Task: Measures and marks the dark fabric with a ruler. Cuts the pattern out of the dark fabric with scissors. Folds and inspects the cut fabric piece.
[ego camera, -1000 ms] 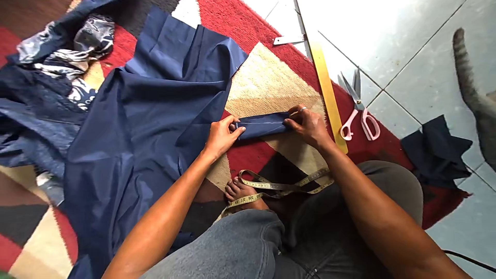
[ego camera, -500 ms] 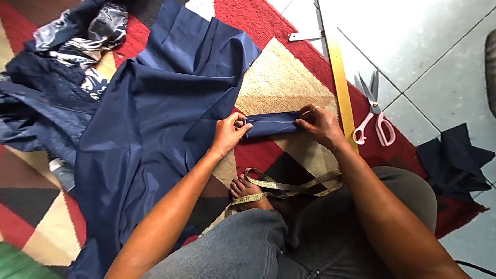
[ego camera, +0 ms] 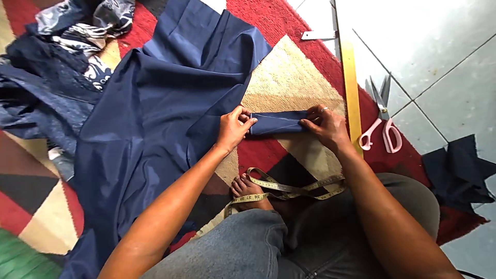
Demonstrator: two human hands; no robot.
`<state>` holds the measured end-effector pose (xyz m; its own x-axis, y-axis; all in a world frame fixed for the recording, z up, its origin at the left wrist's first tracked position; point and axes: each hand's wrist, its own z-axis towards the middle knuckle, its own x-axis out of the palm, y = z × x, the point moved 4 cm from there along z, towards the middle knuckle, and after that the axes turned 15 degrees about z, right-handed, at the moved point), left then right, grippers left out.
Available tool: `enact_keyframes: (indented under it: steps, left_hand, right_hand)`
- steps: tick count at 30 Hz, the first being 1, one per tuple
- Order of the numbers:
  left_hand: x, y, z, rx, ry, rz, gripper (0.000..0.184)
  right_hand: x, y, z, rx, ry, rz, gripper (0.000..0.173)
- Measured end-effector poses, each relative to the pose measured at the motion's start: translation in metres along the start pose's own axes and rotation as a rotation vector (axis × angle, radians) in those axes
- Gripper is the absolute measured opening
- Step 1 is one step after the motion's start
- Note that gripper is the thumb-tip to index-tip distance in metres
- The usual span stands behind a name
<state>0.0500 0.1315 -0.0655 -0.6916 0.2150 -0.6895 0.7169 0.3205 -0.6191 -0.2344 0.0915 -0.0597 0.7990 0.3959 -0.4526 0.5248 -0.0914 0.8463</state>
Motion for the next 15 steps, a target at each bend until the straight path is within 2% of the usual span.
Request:
enact_keyframes:
  steps: [8,15]
  left_hand:
    - [-0.0007,0.0026,-0.0018,-0.006,0.025,-0.006,0.026]
    - [0.0037,0.0057,-0.0072,0.063,-0.057,0.063,0.025]
  right_hand:
    - [-0.0022,-0.0002,0.0022,0.017,0.030,0.024,0.029]
    - [-0.0016,-0.0025,0.0040,-0.004,0.009,-0.002,0.031]
